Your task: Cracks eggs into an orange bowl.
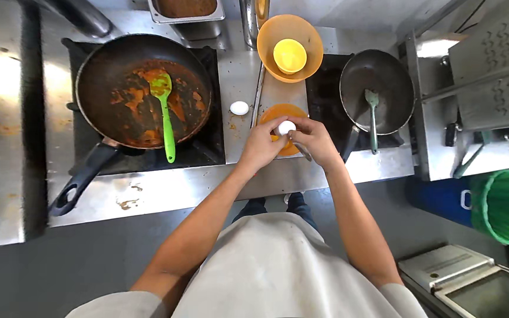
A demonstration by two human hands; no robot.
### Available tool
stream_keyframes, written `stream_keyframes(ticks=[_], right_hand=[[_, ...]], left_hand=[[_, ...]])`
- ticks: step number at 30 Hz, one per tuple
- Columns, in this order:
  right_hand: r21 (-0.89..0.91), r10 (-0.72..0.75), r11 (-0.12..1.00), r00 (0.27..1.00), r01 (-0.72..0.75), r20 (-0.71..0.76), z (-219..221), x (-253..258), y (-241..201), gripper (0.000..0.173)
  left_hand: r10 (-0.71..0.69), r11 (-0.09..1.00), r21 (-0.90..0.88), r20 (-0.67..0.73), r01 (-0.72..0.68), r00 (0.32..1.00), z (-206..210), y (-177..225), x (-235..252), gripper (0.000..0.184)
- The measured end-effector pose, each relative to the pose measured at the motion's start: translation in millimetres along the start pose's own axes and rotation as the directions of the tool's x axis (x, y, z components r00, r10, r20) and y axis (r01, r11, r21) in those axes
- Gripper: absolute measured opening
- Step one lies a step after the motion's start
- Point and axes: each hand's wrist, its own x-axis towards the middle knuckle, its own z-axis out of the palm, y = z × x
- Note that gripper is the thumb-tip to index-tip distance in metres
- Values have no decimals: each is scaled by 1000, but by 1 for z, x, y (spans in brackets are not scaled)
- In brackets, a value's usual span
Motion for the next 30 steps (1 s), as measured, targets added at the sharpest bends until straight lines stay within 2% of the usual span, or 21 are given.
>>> stream_keyframes(ticks=[5,8,10,15,18,22,30], right_hand=[[26,-21,999,997,23,-74,12,7,4,41],[-41,-64,997,992,60,-106,17,11,1,40],[-70,-83,995,990,76,-111,18,13,1,40],[-198,-84,978,991,63,-102,10,18,-1,44],[-275,-109,958,989,77,-104,6,21,-3,43],[-259,-95,964,990,65,-106,3,25,-2,44],[-223,-77,974,991,51,-112,-1,26,1,44]], left_hand=[[76,984,163,-31,-70,997,-1,6,-1,47],[226,933,303,-78,-193,971,8,-3,0,52],[298,913,328,-124,-244,947,14,-11,2,53],[319,919,290,-154,-266,935,20,-17,10,54],[321,936,210,-180,-282,930,22,-20,16,53],[322,943,159,-206,-293,924,26,-26,20,52],[368,928,168,-269,-333,890,36,-26,23,47]])
